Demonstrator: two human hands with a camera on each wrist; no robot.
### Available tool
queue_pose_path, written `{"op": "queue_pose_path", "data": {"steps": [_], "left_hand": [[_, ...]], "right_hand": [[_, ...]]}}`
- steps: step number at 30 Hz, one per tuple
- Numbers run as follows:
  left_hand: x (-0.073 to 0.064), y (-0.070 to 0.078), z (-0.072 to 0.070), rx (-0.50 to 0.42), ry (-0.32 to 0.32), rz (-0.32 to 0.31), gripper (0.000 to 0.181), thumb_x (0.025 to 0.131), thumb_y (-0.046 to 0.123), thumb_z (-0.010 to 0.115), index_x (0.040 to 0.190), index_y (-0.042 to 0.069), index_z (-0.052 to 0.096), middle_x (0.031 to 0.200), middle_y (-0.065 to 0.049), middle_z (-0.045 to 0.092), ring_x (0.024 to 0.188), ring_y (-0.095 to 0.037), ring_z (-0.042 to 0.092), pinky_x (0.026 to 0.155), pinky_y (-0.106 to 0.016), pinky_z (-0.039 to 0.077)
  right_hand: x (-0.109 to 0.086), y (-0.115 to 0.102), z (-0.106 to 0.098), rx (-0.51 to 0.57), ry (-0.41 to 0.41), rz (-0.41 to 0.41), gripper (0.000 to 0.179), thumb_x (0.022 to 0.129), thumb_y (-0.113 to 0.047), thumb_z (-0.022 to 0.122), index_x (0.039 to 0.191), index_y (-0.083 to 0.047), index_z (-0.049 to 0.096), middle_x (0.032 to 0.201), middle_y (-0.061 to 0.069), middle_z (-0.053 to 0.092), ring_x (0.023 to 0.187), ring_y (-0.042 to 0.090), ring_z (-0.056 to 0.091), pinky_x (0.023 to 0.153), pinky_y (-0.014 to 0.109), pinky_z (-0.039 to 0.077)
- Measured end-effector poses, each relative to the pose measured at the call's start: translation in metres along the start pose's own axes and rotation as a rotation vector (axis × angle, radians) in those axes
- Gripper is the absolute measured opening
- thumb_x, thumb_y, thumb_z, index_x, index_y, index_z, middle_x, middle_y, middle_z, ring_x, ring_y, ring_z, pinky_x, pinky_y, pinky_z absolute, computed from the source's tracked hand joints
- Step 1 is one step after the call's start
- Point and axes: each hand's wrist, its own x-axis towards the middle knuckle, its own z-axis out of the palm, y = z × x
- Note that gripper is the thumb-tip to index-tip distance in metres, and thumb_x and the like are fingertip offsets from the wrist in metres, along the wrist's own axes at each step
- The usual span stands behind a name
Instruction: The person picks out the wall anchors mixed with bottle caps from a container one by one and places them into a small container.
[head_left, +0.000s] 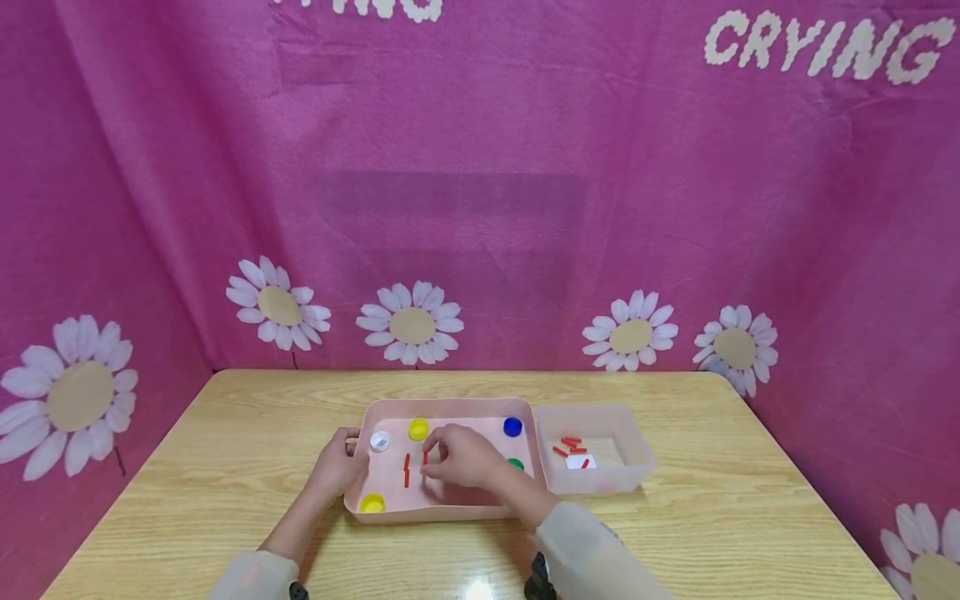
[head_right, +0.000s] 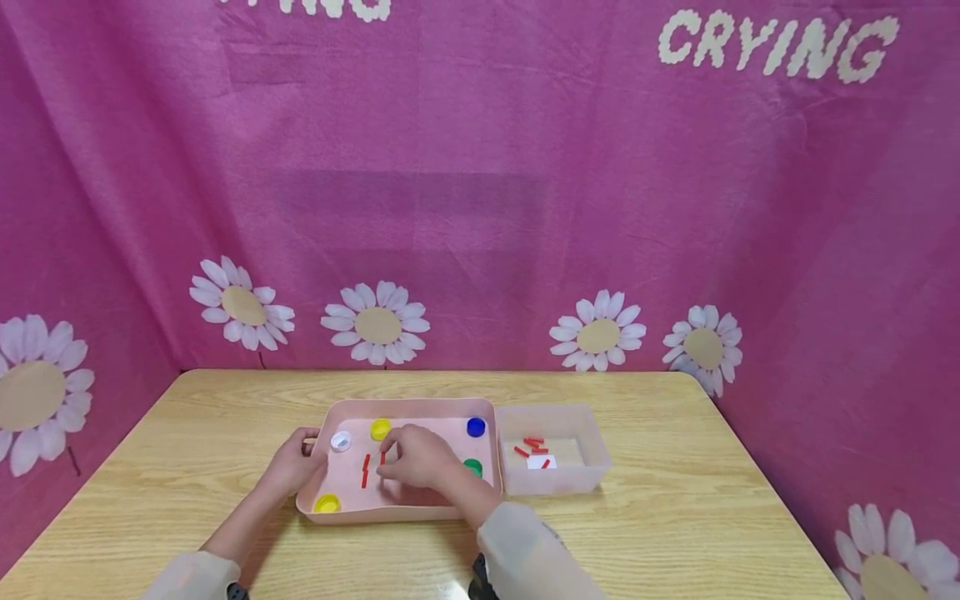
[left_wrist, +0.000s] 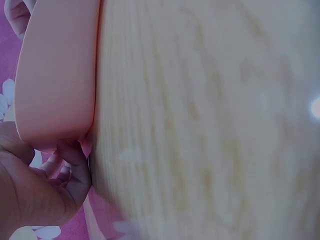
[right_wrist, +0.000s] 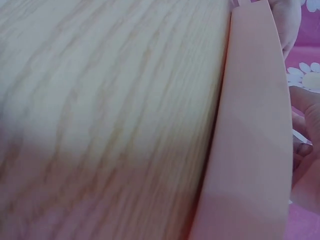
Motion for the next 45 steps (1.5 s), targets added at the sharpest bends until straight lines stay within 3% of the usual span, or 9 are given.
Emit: {"op": "queue_pose_path", "data": {"steps": [10,23,30,35,40,45], "left_hand": [[0.000,-0.001,-0.001,-0.005,0.002,0.006,0.042,0.088,0.004,0.048,0.128,-0.006,0.039,0.102,-0.023,0.057,0.085,-0.026,0.058,0.068,-0.030,0.052],[0.000,-0.001,0.000,-0.008,0.002,0.023,0.042,0.086,0.003,0.048,0.126,-0.007,0.040,0.100,-0.023,0.057,0.083,-0.025,0.058,0.066,-0.030,0.051],[0.001,-0.002,0.001,0.001,0.001,0.009,0.042,0.087,0.003,0.047,0.127,-0.006,0.039,0.097,-0.021,0.055,0.081,-0.024,0.057,0.064,-0.028,0.049],[0.000,-0.002,0.001,0.007,0.009,0.019,0.042,0.086,0.003,0.048,0.126,-0.007,0.039,0.097,-0.021,0.056,0.082,-0.025,0.057,0.065,-0.028,0.049],[-0.001,-0.001,0.000,0.003,0.017,0.040,0.041,0.085,0.002,0.048,0.125,-0.008,0.040,0.094,-0.021,0.056,0.080,-0.024,0.057,0.064,-0.028,0.049],[-0.002,-0.001,0.000,0.003,0.021,0.053,0.042,0.084,0.002,0.049,0.124,-0.009,0.041,0.093,-0.021,0.057,0.079,-0.024,0.057,0.064,-0.028,0.049]], "right_hand": [[-0.006,0.009,-0.013,-0.032,0.062,-0.073,0.023,0.079,-0.026,0.071,0.098,-0.014,0.067,0.068,-0.007,0.051,0.057,0.005,0.041,0.053,0.019,0.036],[-0.025,0.021,-0.034,-0.030,0.115,-0.082,0.022,0.079,-0.026,0.071,0.097,-0.013,0.066,0.070,-0.006,0.051,0.050,0.004,0.037,0.048,0.018,0.032],[-0.030,0.033,-0.044,-0.006,0.161,-0.172,0.021,0.078,-0.018,0.073,0.094,-0.008,0.067,0.068,-0.002,0.053,0.047,0.002,0.032,0.046,0.016,0.030],[-0.033,0.040,-0.051,-0.016,0.202,-0.211,0.019,0.076,-0.017,0.074,0.091,-0.007,0.068,0.066,-0.003,0.055,0.059,0.006,0.042,0.057,0.017,0.035],[-0.037,0.047,-0.055,0.022,0.197,-0.162,0.017,0.076,-0.017,0.074,0.089,-0.008,0.067,0.069,-0.002,0.053,0.080,0.014,0.046,0.062,0.019,0.038],[-0.042,0.051,-0.062,0.059,0.196,-0.088,0.018,0.077,-0.017,0.074,0.090,-0.008,0.066,0.078,0.005,0.055,0.072,0.015,0.048,0.059,0.021,0.039]]}}
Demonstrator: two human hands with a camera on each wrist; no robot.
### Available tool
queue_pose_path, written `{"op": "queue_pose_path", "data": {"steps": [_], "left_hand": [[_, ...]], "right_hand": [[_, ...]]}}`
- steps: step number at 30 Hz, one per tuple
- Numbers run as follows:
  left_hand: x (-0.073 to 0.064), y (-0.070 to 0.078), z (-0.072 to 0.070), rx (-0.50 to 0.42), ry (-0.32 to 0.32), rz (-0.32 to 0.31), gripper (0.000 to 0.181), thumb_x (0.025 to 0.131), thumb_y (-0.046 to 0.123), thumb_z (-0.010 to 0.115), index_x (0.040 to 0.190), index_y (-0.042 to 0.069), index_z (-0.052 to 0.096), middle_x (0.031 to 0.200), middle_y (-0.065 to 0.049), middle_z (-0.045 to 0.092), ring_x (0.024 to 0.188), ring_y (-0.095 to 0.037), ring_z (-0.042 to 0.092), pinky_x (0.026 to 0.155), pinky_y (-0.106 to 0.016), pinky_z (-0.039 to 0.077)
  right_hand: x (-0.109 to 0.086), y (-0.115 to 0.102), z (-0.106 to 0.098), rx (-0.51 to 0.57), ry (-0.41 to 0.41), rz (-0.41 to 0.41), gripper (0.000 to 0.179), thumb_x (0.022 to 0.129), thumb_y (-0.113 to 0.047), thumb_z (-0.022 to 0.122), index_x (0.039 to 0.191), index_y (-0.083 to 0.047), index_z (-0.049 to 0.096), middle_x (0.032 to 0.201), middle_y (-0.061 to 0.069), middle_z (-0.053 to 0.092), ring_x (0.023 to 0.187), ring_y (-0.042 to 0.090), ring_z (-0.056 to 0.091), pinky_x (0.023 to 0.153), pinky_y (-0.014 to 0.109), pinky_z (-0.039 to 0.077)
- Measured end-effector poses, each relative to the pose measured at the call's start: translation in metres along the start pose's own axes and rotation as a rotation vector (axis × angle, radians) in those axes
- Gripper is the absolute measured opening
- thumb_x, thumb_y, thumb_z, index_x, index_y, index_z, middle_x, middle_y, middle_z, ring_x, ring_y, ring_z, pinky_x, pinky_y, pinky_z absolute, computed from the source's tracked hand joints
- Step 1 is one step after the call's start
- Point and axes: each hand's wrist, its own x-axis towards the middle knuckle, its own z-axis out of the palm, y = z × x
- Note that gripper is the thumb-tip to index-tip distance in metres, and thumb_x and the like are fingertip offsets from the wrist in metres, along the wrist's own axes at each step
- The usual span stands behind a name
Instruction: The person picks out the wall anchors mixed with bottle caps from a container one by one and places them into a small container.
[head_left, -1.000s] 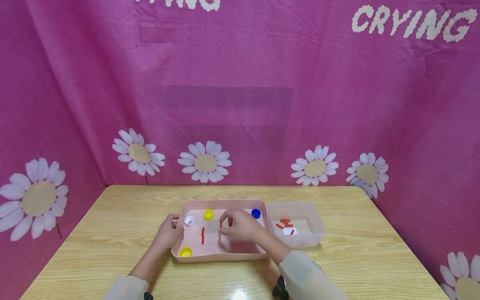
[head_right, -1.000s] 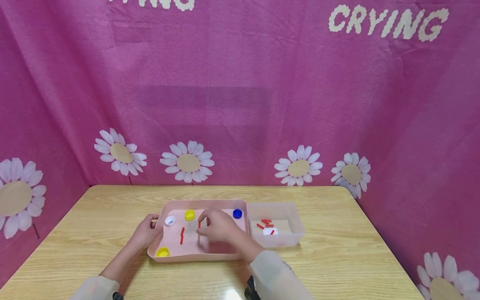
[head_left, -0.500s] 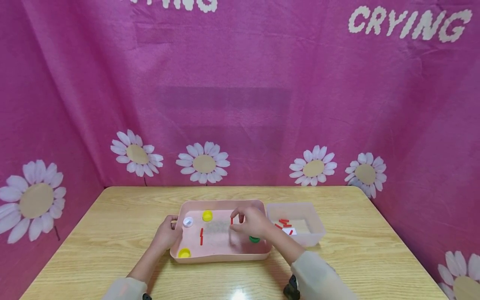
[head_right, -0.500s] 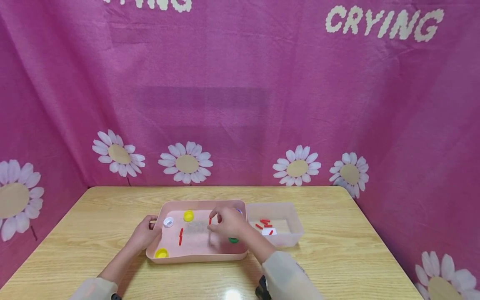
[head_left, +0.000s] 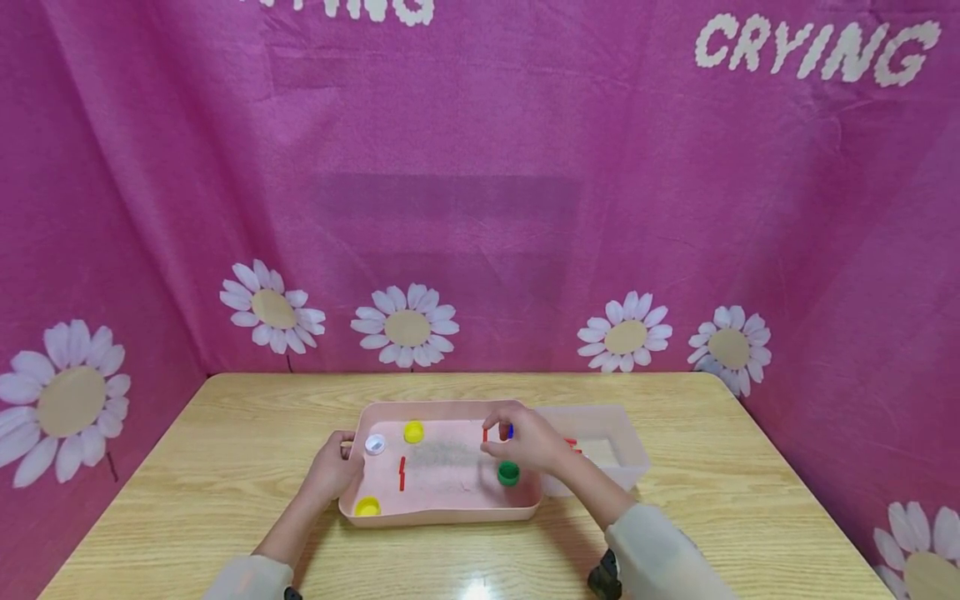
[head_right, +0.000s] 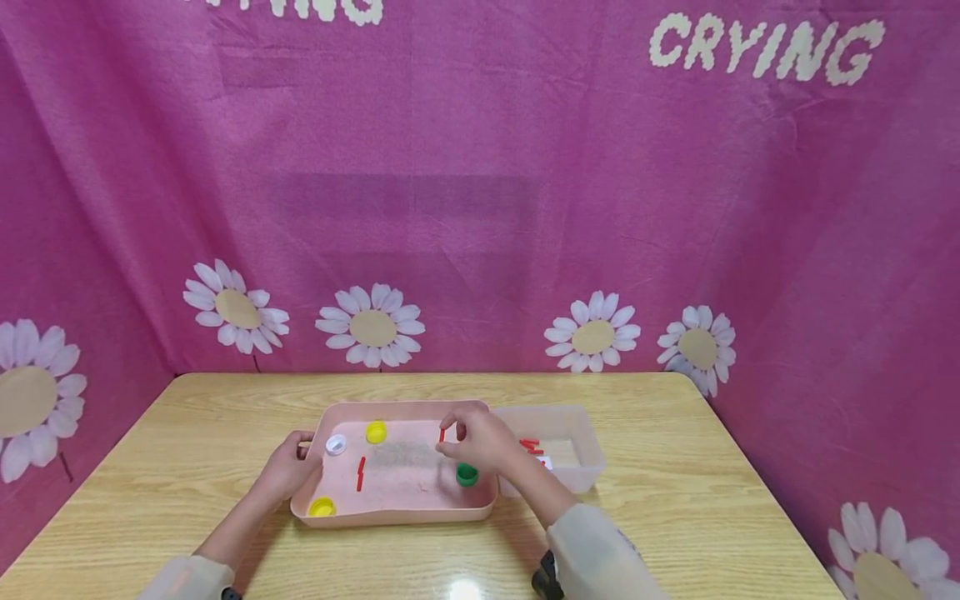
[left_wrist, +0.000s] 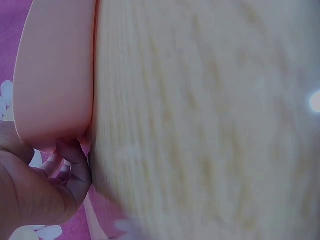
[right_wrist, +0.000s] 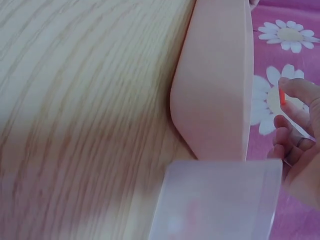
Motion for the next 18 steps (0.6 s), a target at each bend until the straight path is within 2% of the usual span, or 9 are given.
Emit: {"op": "queue_pose_path", "data": {"steps": [9,18], "left_hand": [[0.001,0.000,0.000,0.000,-0.009,-0.030,0.043,0.085,0.002,0.048,0.126,-0.007,0.040,0.098,-0.022,0.057,0.083,-0.025,0.058,0.066,-0.029,0.051],[0.002,-0.001,0.000,0.007,-0.017,-0.043,0.043,0.086,0.003,0.048,0.127,-0.007,0.039,0.103,-0.024,0.057,0.085,-0.026,0.059,0.068,-0.031,0.052]], "right_hand": [[-0.006,0.004,-0.015,0.027,0.010,0.098,0.020,0.078,-0.021,0.074,0.094,-0.009,0.067,0.073,-0.001,0.055,0.064,0.012,0.047,0.053,0.023,0.039],[-0.012,0.013,-0.028,0.012,0.042,0.083,0.021,0.079,-0.023,0.073,0.095,-0.011,0.067,0.072,-0.001,0.053,0.063,0.012,0.047,0.052,0.022,0.040]]}}
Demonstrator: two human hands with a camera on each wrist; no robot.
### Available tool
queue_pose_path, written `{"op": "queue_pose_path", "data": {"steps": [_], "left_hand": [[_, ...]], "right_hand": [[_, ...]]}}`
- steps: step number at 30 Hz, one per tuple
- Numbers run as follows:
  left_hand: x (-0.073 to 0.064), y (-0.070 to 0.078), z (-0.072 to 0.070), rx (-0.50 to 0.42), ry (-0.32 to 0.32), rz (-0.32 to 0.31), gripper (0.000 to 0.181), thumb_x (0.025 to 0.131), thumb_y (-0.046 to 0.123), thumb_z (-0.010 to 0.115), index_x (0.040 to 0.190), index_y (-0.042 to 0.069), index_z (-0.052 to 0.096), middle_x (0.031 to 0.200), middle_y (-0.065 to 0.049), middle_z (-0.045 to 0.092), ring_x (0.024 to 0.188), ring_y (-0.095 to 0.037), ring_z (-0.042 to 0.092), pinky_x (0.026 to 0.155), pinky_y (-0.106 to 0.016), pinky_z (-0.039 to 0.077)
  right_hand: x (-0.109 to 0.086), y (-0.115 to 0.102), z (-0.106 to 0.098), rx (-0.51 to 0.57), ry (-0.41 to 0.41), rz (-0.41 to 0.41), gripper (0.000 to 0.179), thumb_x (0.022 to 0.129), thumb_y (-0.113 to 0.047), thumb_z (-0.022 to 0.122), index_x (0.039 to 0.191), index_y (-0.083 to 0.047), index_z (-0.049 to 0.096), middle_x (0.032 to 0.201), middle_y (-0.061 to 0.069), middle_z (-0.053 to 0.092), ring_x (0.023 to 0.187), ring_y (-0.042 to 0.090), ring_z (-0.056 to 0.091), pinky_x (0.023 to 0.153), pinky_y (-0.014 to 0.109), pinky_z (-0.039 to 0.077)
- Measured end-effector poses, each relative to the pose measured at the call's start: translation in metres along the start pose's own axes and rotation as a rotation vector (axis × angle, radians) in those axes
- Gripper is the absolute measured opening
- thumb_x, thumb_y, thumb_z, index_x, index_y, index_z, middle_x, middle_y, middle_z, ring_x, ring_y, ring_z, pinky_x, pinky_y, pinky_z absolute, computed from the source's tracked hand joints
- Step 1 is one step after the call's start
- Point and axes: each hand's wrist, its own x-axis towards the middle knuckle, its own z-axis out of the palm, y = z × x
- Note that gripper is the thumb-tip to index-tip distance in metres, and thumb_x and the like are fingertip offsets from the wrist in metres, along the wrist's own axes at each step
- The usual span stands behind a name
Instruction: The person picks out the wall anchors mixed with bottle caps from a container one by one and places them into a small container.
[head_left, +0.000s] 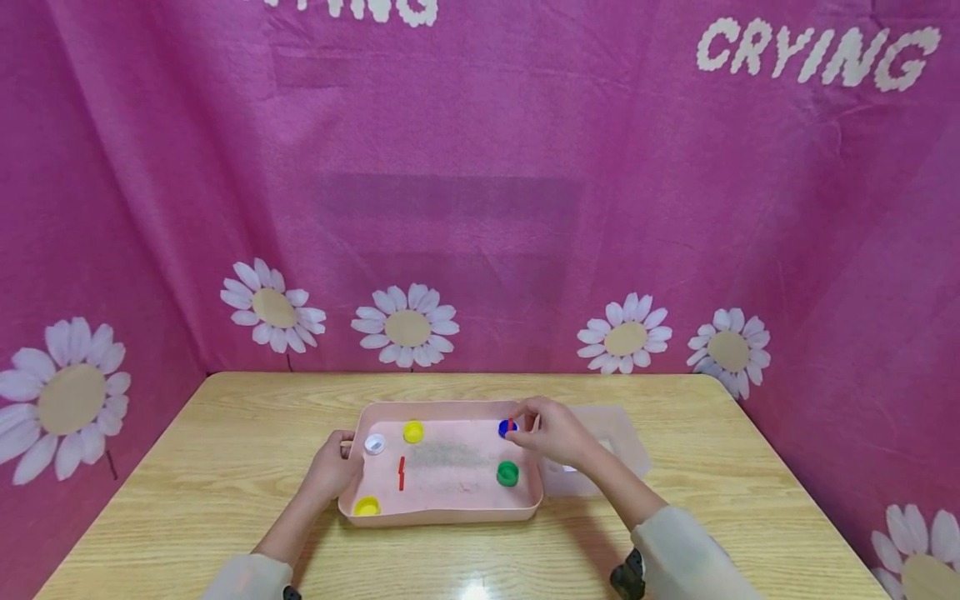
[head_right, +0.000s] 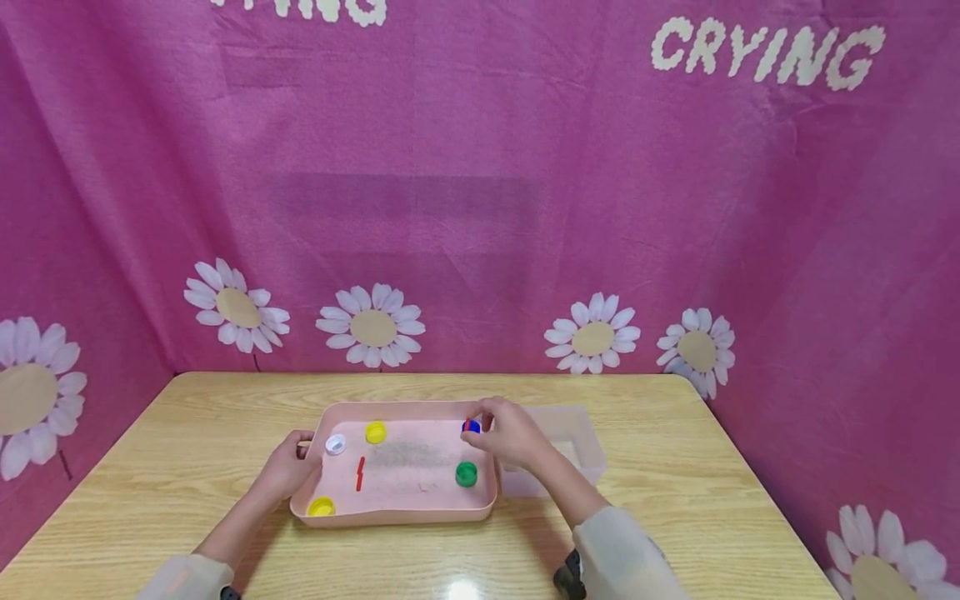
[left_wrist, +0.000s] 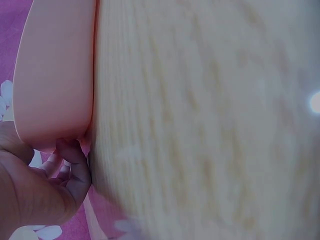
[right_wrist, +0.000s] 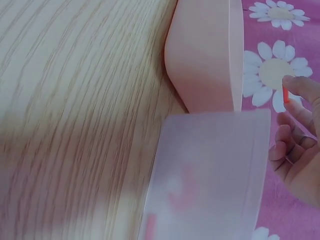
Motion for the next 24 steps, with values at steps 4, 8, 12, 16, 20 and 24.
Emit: {"op": "queue_pose_path", "data": {"steps": [4,8,12,16,20,24], "left_hand": [[0.000,0.000,0.000,-0.008,-0.005,0.005,0.044,0.085,0.003,0.048,0.127,-0.007,0.039,0.104,-0.025,0.057,0.085,-0.027,0.059,0.069,-0.032,0.053],[0.001,0.001,-0.001,-0.002,-0.009,0.002,0.044,0.086,0.004,0.048,0.128,-0.007,0.039,0.105,-0.026,0.056,0.087,-0.028,0.059,0.071,-0.033,0.053],[0.001,0.001,-0.001,0.003,-0.016,-0.013,0.044,0.087,0.005,0.048,0.128,-0.006,0.039,0.105,-0.024,0.056,0.086,-0.026,0.058,0.070,-0.031,0.052],[0.001,0.001,-0.001,0.007,-0.016,-0.019,0.044,0.087,0.005,0.047,0.128,-0.005,0.039,0.104,-0.023,0.056,0.085,-0.026,0.058,0.069,-0.031,0.052],[0.001,0.001,0.000,0.011,-0.014,-0.013,0.043,0.086,0.005,0.048,0.128,-0.005,0.039,0.105,-0.024,0.057,0.086,-0.026,0.058,0.070,-0.031,0.052],[0.001,0.000,0.000,0.013,-0.014,-0.021,0.044,0.087,0.006,0.047,0.128,-0.004,0.039,0.104,-0.023,0.056,0.086,-0.026,0.058,0.069,-0.031,0.051]], "right_hand": [[-0.003,0.005,-0.006,-0.005,0.017,0.019,0.026,0.079,-0.022,0.072,0.100,-0.008,0.067,0.074,0.000,0.054,0.061,0.011,0.047,0.052,0.023,0.040],[-0.008,0.009,-0.013,-0.011,0.031,0.050,0.028,0.079,-0.021,0.071,0.103,-0.006,0.067,0.074,0.001,0.055,0.058,0.010,0.046,0.050,0.023,0.040],[-0.013,0.016,-0.019,-0.003,0.043,0.086,0.028,0.080,-0.021,0.071,0.103,-0.006,0.066,0.074,0.002,0.055,0.056,0.011,0.046,0.048,0.024,0.040],[-0.019,0.025,-0.026,-0.007,0.052,0.101,0.028,0.080,-0.021,0.070,0.102,-0.005,0.065,0.074,0.003,0.055,0.055,0.011,0.047,0.048,0.024,0.042],[-0.026,0.037,-0.030,-0.032,0.057,0.119,0.026,0.079,-0.022,0.071,0.100,-0.008,0.065,0.073,0.001,0.054,0.055,0.010,0.046,0.048,0.023,0.042],[-0.030,0.046,-0.034,-0.047,0.059,0.103,0.027,0.078,-0.022,0.073,0.099,-0.007,0.065,0.071,0.001,0.055,0.054,0.009,0.044,0.047,0.023,0.040]]}}
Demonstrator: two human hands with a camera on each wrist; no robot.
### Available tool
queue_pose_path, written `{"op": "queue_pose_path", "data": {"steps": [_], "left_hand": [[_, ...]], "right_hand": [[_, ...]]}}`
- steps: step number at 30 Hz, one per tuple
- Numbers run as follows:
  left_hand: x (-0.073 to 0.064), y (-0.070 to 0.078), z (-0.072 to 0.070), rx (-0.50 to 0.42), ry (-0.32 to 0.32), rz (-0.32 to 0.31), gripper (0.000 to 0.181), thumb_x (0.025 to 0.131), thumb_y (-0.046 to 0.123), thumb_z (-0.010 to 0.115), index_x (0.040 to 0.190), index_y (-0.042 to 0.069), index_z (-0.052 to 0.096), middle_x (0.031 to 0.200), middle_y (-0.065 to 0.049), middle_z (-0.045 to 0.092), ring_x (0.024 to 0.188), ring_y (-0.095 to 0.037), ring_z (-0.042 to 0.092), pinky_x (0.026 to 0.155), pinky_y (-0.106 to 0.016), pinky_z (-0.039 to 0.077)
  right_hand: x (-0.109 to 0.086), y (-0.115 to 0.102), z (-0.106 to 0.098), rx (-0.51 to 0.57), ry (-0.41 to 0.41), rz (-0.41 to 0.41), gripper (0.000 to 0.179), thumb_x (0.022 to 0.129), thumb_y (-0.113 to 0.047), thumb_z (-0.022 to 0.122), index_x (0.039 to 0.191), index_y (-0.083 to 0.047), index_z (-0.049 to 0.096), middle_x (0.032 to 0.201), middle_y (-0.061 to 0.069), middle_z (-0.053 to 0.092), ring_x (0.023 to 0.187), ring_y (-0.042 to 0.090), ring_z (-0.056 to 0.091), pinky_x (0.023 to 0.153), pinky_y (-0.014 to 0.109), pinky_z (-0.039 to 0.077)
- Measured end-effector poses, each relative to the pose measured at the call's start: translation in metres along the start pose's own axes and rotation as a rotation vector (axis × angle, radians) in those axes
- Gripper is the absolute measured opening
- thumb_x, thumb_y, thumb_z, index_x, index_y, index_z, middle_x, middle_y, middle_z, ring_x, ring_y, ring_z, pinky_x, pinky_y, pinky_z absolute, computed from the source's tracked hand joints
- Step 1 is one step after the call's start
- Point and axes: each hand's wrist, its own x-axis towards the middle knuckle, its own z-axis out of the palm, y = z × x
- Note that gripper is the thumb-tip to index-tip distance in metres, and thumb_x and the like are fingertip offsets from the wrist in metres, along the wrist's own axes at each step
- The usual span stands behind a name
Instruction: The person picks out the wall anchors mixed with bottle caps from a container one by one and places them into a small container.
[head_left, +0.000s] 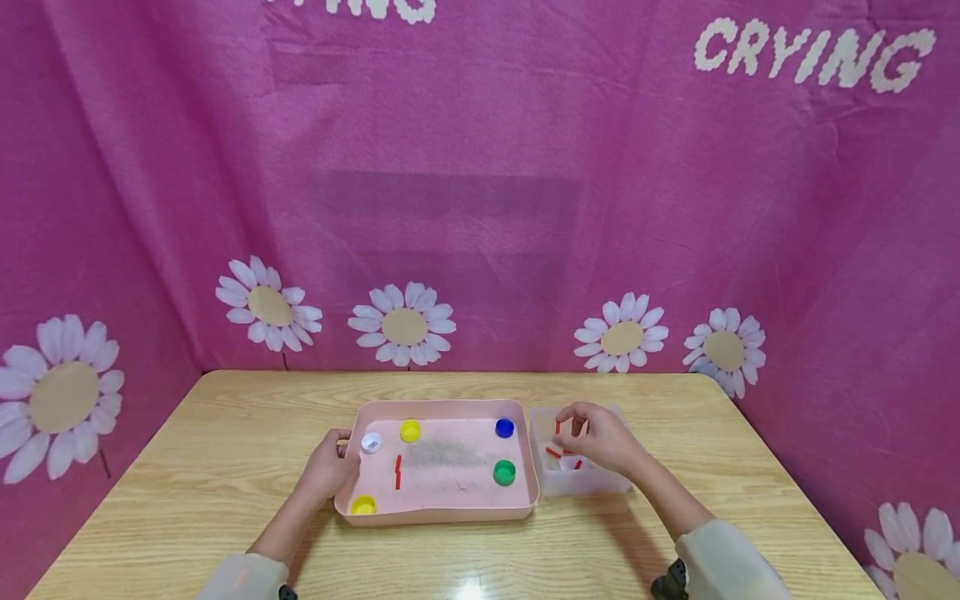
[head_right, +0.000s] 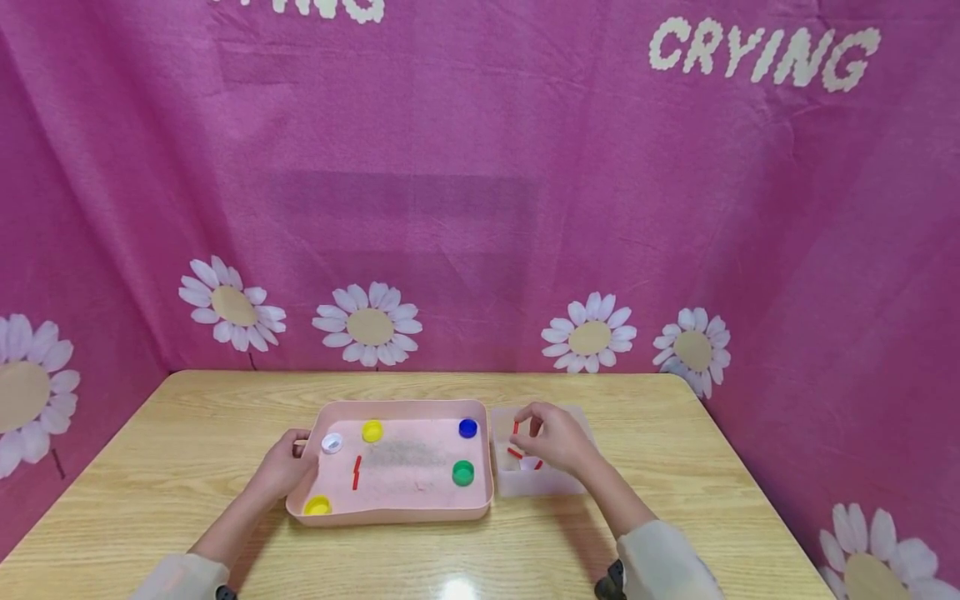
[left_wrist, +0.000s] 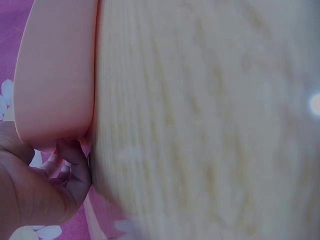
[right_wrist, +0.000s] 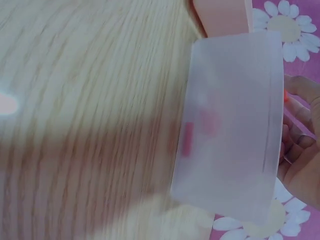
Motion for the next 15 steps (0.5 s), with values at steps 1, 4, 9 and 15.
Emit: {"op": "queue_pose_path", "data": {"steps": [1,4,9,15], "left_hand": [[0.000,0.000,0.000,0.001,0.000,0.000,0.044,0.087,0.006,0.047,0.128,-0.004,0.039,0.104,-0.023,0.056,0.086,-0.026,0.058,0.069,-0.030,0.051],[0.000,0.001,0.000,0.003,0.000,-0.001,0.044,0.087,0.006,0.047,0.128,-0.004,0.039,0.103,-0.022,0.056,0.085,-0.025,0.057,0.067,-0.029,0.051],[-0.001,0.000,-0.001,0.001,0.002,0.013,0.043,0.086,0.005,0.047,0.128,-0.005,0.039,0.100,-0.021,0.056,0.083,-0.024,0.057,0.065,-0.028,0.050],[-0.001,0.000,0.000,0.001,0.004,0.026,0.043,0.086,0.005,0.047,0.127,-0.006,0.039,0.097,-0.020,0.056,0.082,-0.024,0.056,0.064,-0.027,0.049]], "right_hand": [[-0.001,0.002,-0.001,0.001,-0.001,-0.003,0.027,0.078,-0.022,0.073,0.099,-0.006,0.065,0.071,0.001,0.055,0.054,0.009,0.044,0.046,0.023,0.039],[-0.003,0.007,-0.003,-0.010,-0.009,-0.016,0.026,0.078,-0.020,0.073,0.098,-0.005,0.065,0.070,0.001,0.055,0.053,0.008,0.042,0.046,0.022,0.038],[-0.007,0.013,-0.005,-0.030,-0.027,-0.032,0.024,0.077,-0.015,0.073,0.096,-0.003,0.065,0.071,0.001,0.054,0.057,0.010,0.043,0.049,0.022,0.038],[-0.009,0.016,-0.005,-0.063,-0.052,-0.010,0.026,0.076,-0.016,0.073,0.096,-0.002,0.064,0.072,0.002,0.053,0.062,0.013,0.045,0.051,0.022,0.038]]}}
